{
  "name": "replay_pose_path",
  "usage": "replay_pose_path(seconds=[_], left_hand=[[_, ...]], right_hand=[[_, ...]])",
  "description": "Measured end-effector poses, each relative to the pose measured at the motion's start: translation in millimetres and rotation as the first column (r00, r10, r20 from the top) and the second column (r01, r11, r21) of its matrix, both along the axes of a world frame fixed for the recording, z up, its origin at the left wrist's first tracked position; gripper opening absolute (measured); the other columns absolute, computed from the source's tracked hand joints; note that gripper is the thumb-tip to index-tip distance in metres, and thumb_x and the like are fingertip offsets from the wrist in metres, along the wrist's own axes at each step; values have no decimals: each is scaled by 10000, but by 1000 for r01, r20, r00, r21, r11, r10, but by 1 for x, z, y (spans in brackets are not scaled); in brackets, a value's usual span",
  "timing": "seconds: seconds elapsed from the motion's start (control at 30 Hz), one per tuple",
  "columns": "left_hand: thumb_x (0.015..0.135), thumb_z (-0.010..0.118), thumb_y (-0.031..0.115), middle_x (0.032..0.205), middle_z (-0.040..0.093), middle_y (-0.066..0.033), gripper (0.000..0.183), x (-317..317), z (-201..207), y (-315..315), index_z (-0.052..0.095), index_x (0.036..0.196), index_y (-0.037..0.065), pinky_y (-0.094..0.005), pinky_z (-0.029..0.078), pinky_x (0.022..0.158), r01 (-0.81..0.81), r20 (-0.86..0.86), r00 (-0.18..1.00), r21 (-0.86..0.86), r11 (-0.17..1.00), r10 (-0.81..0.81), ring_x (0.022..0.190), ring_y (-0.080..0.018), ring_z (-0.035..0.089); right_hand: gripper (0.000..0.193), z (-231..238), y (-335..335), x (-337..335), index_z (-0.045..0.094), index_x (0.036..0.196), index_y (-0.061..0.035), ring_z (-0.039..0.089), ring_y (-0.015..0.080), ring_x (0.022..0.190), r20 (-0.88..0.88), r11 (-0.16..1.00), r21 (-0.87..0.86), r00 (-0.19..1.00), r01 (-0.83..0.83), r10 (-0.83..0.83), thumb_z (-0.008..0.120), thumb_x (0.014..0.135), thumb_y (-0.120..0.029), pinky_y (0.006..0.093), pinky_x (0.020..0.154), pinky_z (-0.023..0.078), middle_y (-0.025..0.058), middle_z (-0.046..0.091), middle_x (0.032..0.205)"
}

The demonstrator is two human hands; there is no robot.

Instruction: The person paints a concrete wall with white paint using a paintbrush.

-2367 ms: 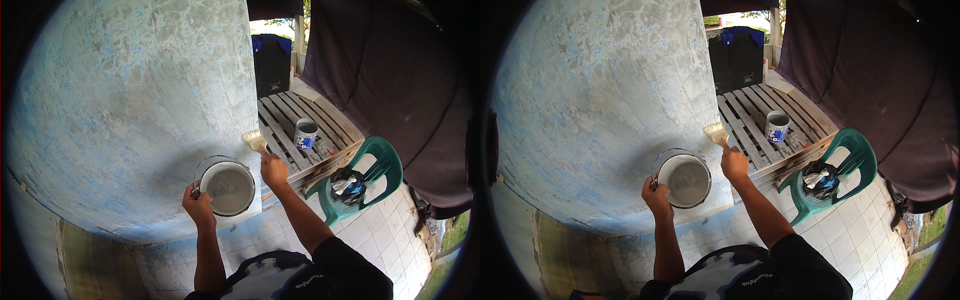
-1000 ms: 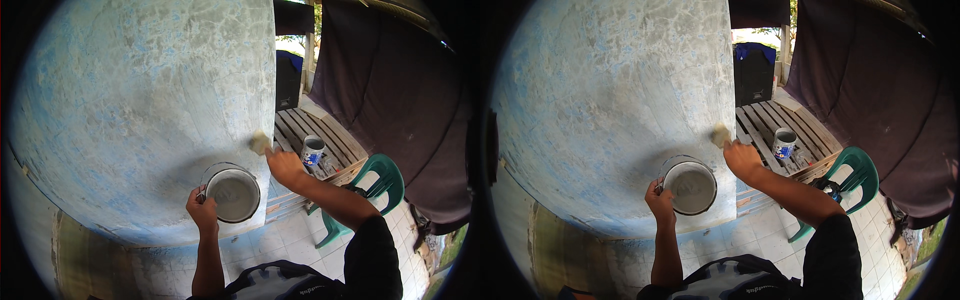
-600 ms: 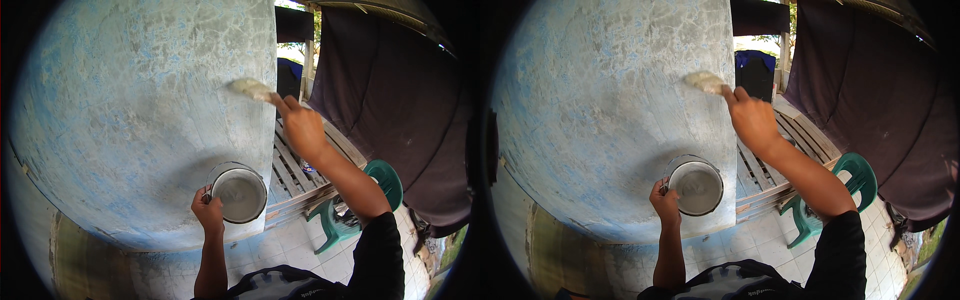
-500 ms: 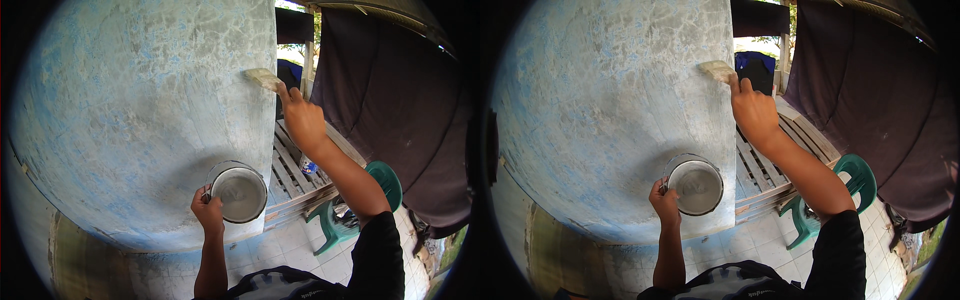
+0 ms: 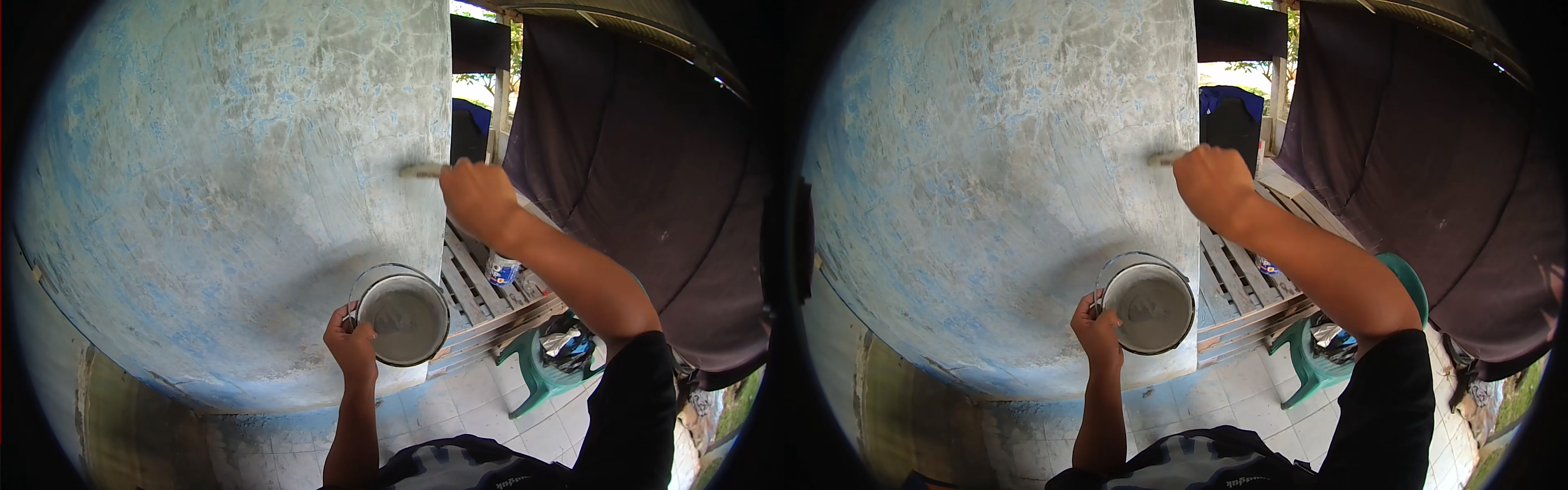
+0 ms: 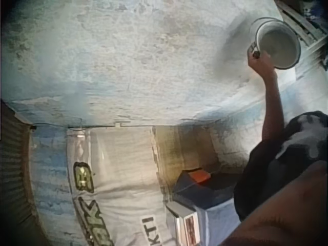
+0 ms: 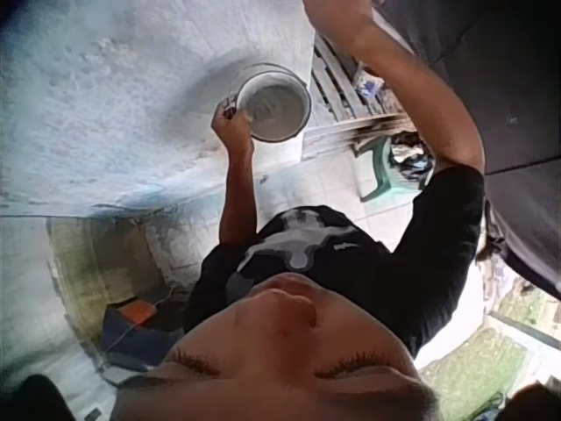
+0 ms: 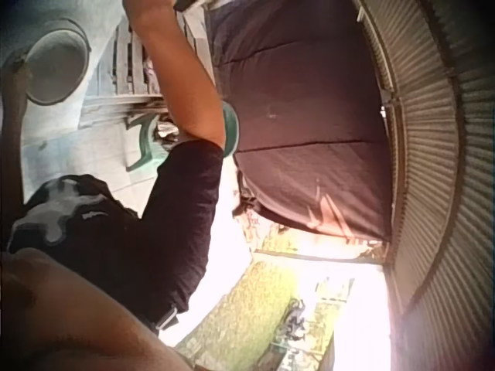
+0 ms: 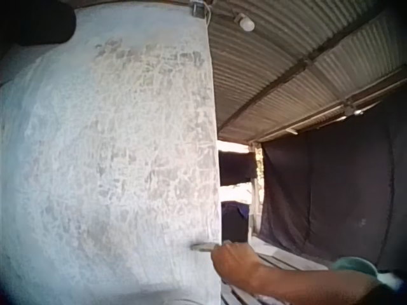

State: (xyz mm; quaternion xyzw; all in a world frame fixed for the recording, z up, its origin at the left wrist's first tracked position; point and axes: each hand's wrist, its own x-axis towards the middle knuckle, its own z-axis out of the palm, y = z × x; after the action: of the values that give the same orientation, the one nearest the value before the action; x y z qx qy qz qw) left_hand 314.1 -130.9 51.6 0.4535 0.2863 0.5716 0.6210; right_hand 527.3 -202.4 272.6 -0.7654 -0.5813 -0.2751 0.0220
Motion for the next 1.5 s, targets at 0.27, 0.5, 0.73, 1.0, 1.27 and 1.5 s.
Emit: replay_pose_path(seconds=[0.27,0.5,0.73,1.0,1.27,1.5], left_hand=[[668,536,-109,900,706,-105,446,-4,10,-3,658,1096,-86,-260,463,683,2,-30,1000,-3,1000,-2,738,-149,625],[712,559,-110,710,632,-23,408,-8,1,-2,674,1102,-75,-225,365,548,-61,-21,998,-8,998,61,575,-61,498],[728,545,-109,760,667,-50,406,-14,22,18,662,1116,-84,-225,389,558,128,-132,985,160,979,-107,597,-61,528],[693,537,-99,854,691,-72,466,-18,59,34,661,1142,-97,-235,439,612,310,-290,924,182,933,-251,687,-93,578],[633,552,-82,920,692,-97,522,-28,77,32,662,1143,-98,-257,474,693,361,-282,899,50,931,-334,785,-136,616],[624,551,-80,941,705,-106,520,-49,74,36,662,1131,-100,-255,483,705,322,-291,912,70,944,-289,796,-143,630]], right_hand=[[335,8,4,5,634,1243,84,731,261,652,222,921,388,966,35,-130,562,942,-45,332,529,577,157,670,872],[312,-84,-11,1,653,1180,93,748,298,754,82,999,-18,996,41,-40,574,917,-55,366,621,609,198,701,959],[221,-22,-14,11,683,1081,27,745,315,771,66,997,71,998,4,-9,561,910,-43,404,641,599,185,702,930],[399,-13,-10,15,595,1307,53,722,291,648,146,896,444,988,-23,-47,545,925,-47,386,524,573,136,637,832],[273,-116,0,3,692,1141,33,753,306,759,45,979,-200,997,-47,57,578,917,-70,388,676,617,192,721,961],[161,10,-8,3,762,868,-39,762,316,775,-29,990,129,999,48,-45,607,883,-81,414,661,611,182,748,849]])
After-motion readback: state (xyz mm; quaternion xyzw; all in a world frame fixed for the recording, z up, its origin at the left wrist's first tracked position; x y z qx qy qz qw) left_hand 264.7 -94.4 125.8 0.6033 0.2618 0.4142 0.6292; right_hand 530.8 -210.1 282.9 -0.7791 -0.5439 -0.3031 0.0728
